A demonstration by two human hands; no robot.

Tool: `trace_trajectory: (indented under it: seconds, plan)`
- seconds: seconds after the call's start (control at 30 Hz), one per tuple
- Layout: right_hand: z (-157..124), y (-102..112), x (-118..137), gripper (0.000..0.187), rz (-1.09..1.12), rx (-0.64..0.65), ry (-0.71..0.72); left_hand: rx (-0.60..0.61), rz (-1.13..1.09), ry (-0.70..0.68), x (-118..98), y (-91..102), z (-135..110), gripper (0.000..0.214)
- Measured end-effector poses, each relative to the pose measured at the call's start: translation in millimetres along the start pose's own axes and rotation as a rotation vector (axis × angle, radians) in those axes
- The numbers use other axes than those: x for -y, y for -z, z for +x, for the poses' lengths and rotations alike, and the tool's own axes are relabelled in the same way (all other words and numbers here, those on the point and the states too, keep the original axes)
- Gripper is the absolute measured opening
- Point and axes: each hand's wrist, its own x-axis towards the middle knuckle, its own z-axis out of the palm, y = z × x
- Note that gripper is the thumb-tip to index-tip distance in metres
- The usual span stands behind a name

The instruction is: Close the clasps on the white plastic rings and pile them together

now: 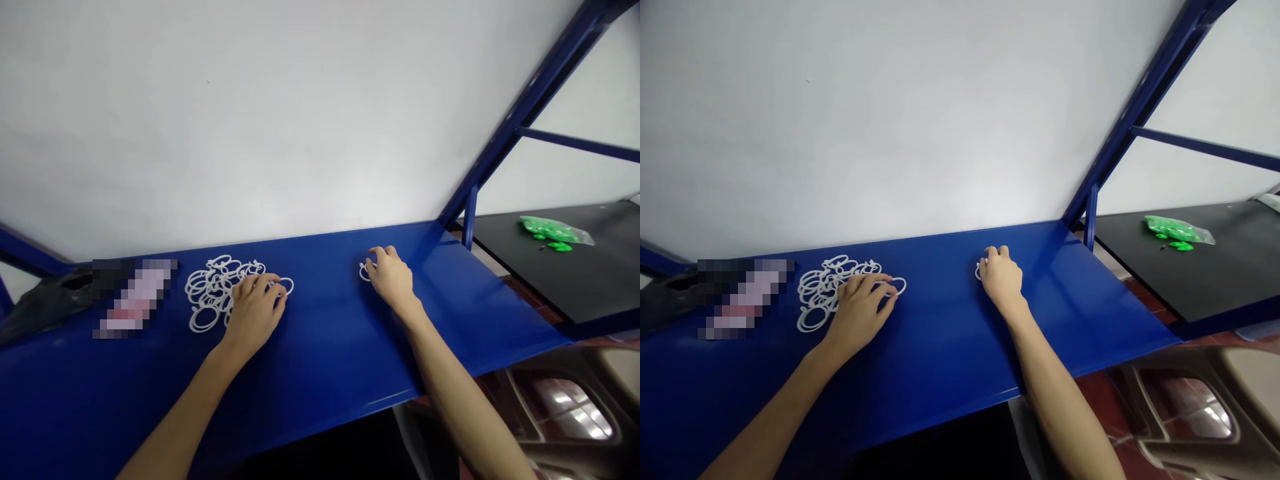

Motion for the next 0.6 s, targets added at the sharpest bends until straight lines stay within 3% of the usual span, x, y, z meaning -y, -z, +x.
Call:
trace_trajectory:
  seconds: [0.1, 0.17, 0.27, 0.4, 0.5, 0.6]
  plan:
    - [-6.8, -0.5, 10.1, 0.028, 0.131, -0.090, 0.095, -0.087, -0.045, -0.037, -5.4, 6.9, 1.7, 0.015]
    - [-14.2, -2.1, 20.1, 0.025, 0.313, -0.078, 0.220, -0.135, -0.082, -0.088, -8.7, 10.2, 2.3, 0.013]
    - [-28.9, -7.5, 37.8, 0.022, 0.669, 0.078, 0.396, -0.188, -0.136, -0.156, -11.9, 12.2, 2.0, 0.013]
    - [-45.9, -19.2, 56.6, 0.020, 0.943, 0.278, 0.399, -0.194, -0.206, -0.193, -15.5, 10.9, 0.1, 0.013]
    - [-49.8, -26.2, 61.3, 0.020, 1.027, 0.279, 0.367, -0.170, -0.299, -0.122, -18.8, 9.3, -0.2, 0.015]
    - [-49.1, -28.4, 60.3, 0.022, 1.041, 0.250, 0.376, -0.163, -0.463, 0.103, -19.6, 9.8, 1.5, 0.019]
